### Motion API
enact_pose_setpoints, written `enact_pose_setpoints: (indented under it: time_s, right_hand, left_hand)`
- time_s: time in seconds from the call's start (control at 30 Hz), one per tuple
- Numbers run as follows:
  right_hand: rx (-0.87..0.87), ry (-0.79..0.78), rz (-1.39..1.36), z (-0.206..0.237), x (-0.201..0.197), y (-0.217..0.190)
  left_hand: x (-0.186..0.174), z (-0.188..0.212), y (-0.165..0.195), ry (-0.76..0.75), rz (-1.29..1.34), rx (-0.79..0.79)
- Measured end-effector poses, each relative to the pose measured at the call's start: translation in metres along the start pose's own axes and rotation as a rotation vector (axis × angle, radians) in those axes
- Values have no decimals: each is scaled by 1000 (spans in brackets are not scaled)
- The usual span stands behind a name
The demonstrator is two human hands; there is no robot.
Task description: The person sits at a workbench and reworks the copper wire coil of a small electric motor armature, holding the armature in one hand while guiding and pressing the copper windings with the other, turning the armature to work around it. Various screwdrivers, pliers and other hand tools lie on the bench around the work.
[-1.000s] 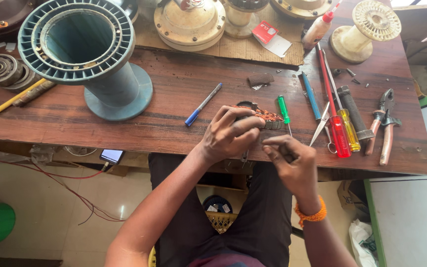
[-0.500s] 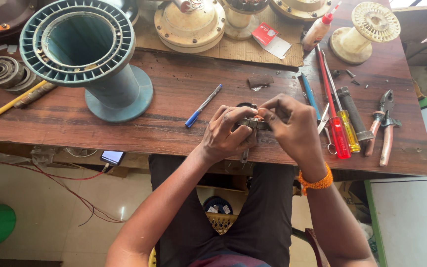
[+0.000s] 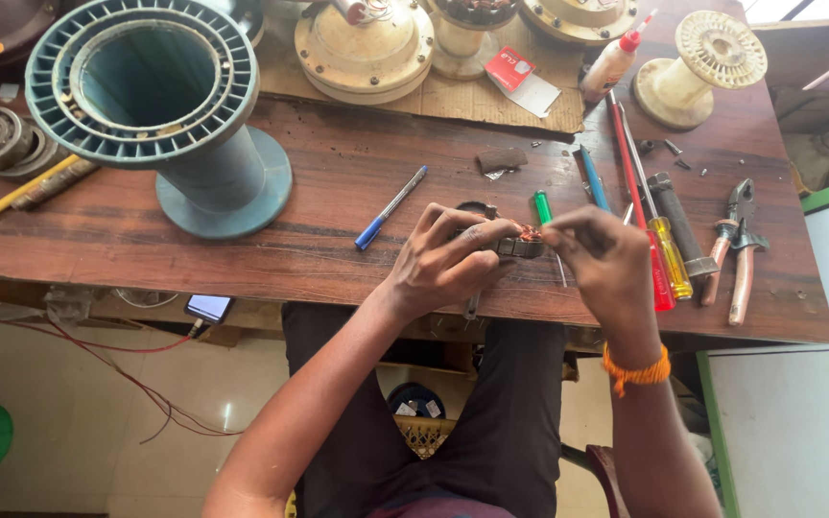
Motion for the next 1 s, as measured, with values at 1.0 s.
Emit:
enact_pose_setpoints:
  time_s: [1.0]
  right_hand:
    - [-179,-14,166,-10,34,-44]
  left_hand:
    - [1,8,-1,71,-12,-49]
Point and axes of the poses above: each hand's wrist, its own z-axis away from the middle knuckle, its own x-axis out of the palm, y = z × x, the point moved 3 cm from there along -z, towards the middle knuckle, and after that the axes turned 7 degrees about y, right-handed, at the moved point
